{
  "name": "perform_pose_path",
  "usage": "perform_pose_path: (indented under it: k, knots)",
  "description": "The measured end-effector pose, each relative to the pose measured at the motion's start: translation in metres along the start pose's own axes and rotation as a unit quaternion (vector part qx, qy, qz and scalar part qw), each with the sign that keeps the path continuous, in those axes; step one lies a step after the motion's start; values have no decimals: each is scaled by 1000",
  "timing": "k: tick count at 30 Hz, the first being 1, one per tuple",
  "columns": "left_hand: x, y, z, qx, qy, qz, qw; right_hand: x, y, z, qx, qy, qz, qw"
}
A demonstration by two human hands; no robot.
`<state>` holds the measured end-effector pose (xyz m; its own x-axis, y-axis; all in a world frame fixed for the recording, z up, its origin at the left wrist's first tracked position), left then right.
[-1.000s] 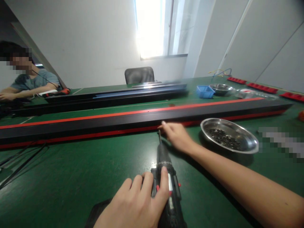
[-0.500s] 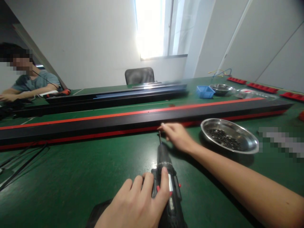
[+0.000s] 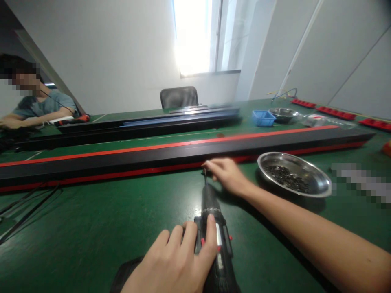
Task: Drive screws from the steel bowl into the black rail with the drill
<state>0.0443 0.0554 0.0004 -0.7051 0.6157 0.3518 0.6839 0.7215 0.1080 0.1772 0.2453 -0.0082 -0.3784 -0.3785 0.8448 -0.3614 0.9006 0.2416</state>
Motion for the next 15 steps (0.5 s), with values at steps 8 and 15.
perform_pose_path:
  k: [8, 15]
  knots:
    - [5, 9, 3, 21, -7, -16, 1000, 27, -7, -27, -126, -157, -30, 979]
    - [16, 17, 6, 65, -61, -47, 995, 42, -34, -98, -76, -461, 90, 880]
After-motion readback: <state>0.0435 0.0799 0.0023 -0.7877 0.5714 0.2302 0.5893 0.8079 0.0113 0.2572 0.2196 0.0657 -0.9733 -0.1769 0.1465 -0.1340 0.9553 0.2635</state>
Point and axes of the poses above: each hand's wrist, its own y-axis towards the middle knuckle, its own z-axis out of the palm, x = y × z, the point moved 7 cm from there along y, towards the middle knuckle, and after that the axes turned 2 degrees about -y, right-handed, at the moved point
